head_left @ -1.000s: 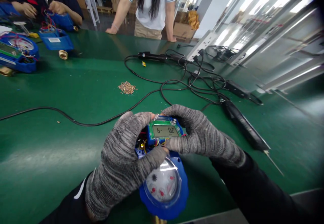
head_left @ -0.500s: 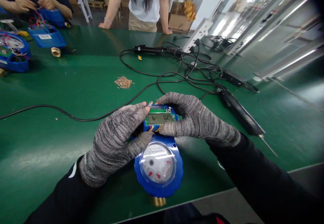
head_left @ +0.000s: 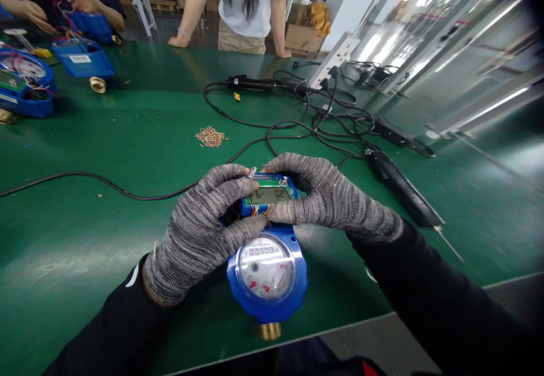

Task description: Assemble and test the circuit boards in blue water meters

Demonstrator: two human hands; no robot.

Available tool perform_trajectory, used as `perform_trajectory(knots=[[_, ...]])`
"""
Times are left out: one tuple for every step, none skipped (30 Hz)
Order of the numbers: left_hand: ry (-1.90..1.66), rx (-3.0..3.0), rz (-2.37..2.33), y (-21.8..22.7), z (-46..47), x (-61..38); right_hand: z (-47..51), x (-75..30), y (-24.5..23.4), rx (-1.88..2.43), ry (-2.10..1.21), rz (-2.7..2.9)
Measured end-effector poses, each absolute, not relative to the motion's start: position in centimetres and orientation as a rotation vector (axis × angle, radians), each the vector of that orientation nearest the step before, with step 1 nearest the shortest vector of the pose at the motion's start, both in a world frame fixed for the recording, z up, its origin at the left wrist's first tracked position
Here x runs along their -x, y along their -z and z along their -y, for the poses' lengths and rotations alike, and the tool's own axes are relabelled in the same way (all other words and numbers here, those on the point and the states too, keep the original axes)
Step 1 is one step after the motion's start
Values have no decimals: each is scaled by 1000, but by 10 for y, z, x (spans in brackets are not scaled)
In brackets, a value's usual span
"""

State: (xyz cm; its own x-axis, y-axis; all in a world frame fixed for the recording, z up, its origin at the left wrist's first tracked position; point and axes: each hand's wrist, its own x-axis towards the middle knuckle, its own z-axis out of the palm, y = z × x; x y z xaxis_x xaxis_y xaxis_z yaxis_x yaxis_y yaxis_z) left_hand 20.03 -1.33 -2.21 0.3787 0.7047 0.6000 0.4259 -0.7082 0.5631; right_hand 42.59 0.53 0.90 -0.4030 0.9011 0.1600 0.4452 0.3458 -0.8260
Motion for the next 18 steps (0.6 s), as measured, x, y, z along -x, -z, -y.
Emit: perform_trajectory(knots=[[-1253,-2342,-985,23,13,-201,-5,-428,-8,1152,-975,1993],[-1260,-2349,-974,24,13,-201,-5,-431,-7,1125,-1019,1985],[-1264,-2350,-960,26,13,-201,-4,-434,-5,1091,-1067,1976],[-1266,-2346,-948,27,12,-201,-3,-437,-4,1062,-1109,1972],[-1267,-2341,-939,28,12,-201,-1,-439,-3,1044,-1132,1976],[-1265,-2342,-930,29,12,-200,1,-440,-3,1042,-1129,1983],[-1259,-2349,-924,29,12,-199,3,-440,-2,1049,-1106,1990],[-1255,-2356,-919,30,11,-199,5,-439,-1,1064,-1075,1994],[-1251,-2363,-916,30,11,-198,7,-438,-1,1080,-1043,1991],[-1252,-2369,-915,29,10,-197,9,-435,0,1098,-1008,1981],[-1254,-2375,-913,29,10,-197,11,-431,-1,1120,-969,1972],[-1261,-2381,-911,28,10,-197,13,-427,-1,1147,-925,1967],[-1266,-2390,-905,28,10,-198,15,-423,-2,1174,-871,1971],[-1270,-2400,-896,27,9,-199,16,-419,-3,1198,-809,1979],[-1273,-2407,-882,26,9,-201,17,-415,-5,1220,-745,1990],[-1274,-2407,-865,26,9,-203,18,-412,-6,1233,-688,2004],[-1273,-2398,-849,25,9,-205,18,-410,-7,1233,-639,2020],[-1270,-2372,-836,24,9,-207,19,-409,-8,1224,-600,2032]])
